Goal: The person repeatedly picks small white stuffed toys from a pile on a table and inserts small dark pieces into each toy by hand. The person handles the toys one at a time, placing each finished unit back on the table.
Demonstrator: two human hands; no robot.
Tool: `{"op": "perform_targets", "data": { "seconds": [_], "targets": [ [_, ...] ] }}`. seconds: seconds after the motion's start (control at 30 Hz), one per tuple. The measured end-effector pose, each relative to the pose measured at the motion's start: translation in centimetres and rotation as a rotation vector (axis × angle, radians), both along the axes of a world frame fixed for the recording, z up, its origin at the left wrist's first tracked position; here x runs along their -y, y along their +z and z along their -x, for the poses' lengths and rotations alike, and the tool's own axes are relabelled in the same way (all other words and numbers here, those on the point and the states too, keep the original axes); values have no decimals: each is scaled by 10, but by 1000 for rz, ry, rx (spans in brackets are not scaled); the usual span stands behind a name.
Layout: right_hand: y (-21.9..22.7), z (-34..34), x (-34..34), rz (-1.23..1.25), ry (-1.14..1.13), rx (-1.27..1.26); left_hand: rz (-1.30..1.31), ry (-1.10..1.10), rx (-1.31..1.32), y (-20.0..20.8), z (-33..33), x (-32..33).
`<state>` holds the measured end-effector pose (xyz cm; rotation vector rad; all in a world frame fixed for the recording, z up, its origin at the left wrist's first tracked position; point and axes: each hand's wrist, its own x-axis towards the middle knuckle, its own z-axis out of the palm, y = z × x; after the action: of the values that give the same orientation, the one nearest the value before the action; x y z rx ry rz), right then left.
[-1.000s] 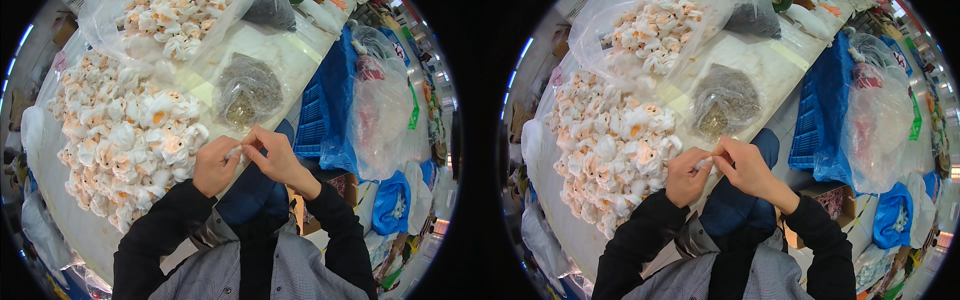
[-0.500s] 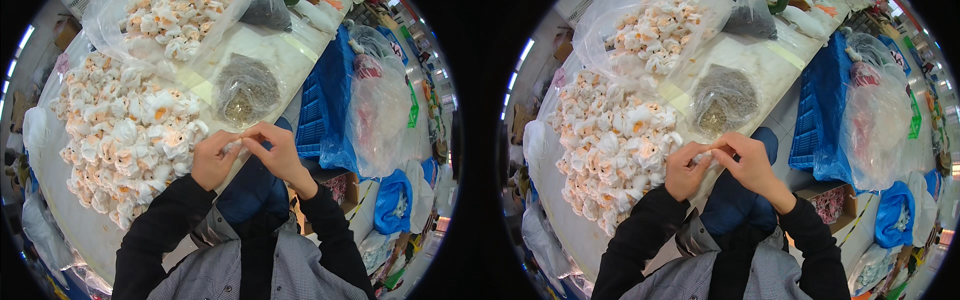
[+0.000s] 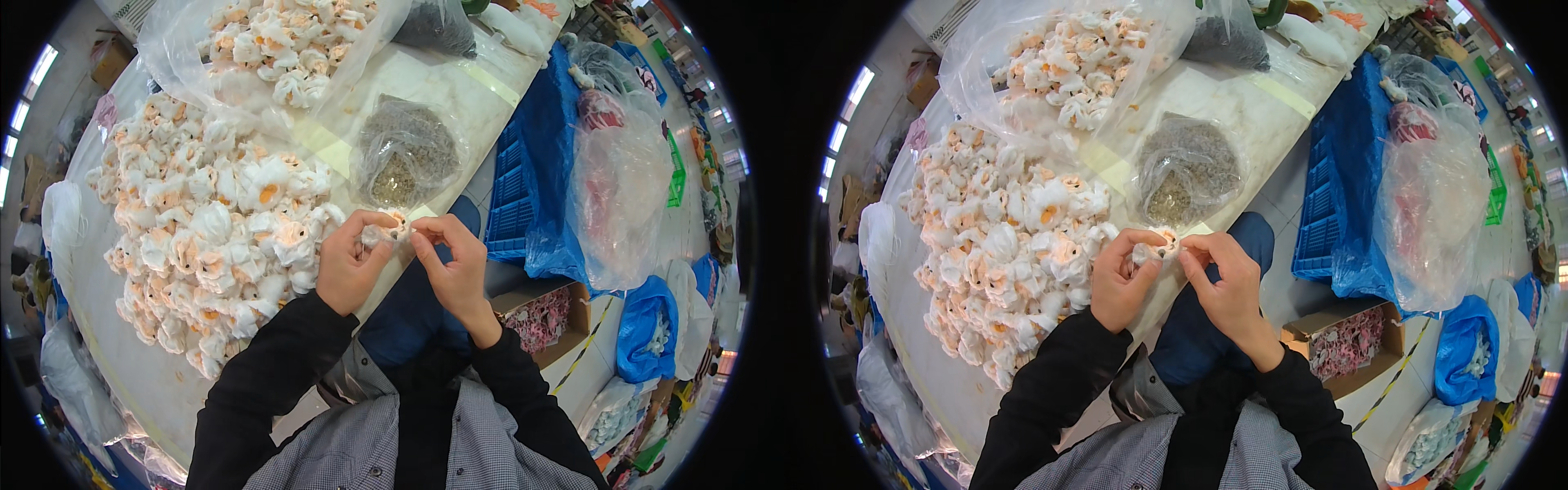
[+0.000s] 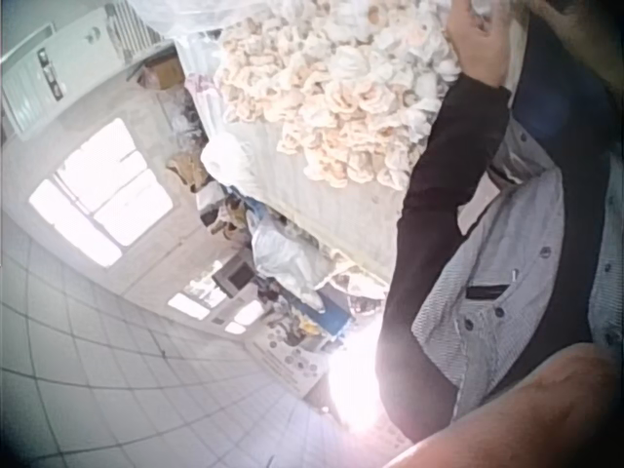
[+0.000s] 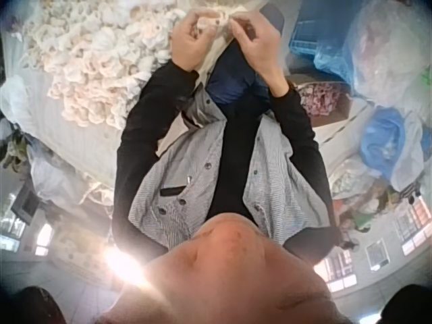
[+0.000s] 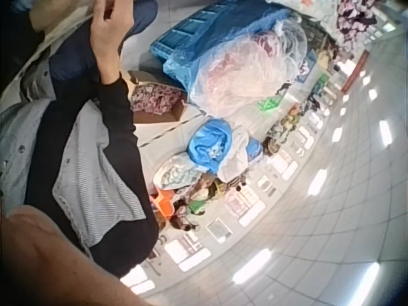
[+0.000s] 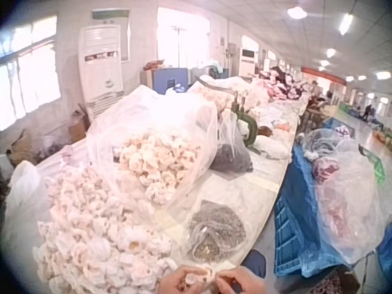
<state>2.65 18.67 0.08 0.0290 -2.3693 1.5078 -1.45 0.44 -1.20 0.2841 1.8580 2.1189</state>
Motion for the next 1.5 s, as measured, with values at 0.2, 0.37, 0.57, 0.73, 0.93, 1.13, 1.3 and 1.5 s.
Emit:
{"op": "perform_targets", "data": {
  "seconds": [0.2,0.37,0.57,0.73,0.93,1.13,1.3,1.5],
  "targets": [
    [-3,5,8,13,2,0,71,-36,-80,4,1,1],
    [-4,1,12,-10,24,16,254,23,-101,6,0,-2],
    [-3,8,10,57,3,-28,324,116,-218,7,1,-4],
    [1,9,8,491,96,319,298,59,-186,7,3,-2],
    [-2,7,9,565,124,309,-124,-23,-1,-2,6,1],
    [-2,5,10,535,99,226,-39,-68,5,2,5,-1],
    [-4,2,14,453,73,184,-209,-46,103,10,2,-3],
    [-4,2,15,455,60,190,-262,-56,172,12,1,0]
  ]
}}
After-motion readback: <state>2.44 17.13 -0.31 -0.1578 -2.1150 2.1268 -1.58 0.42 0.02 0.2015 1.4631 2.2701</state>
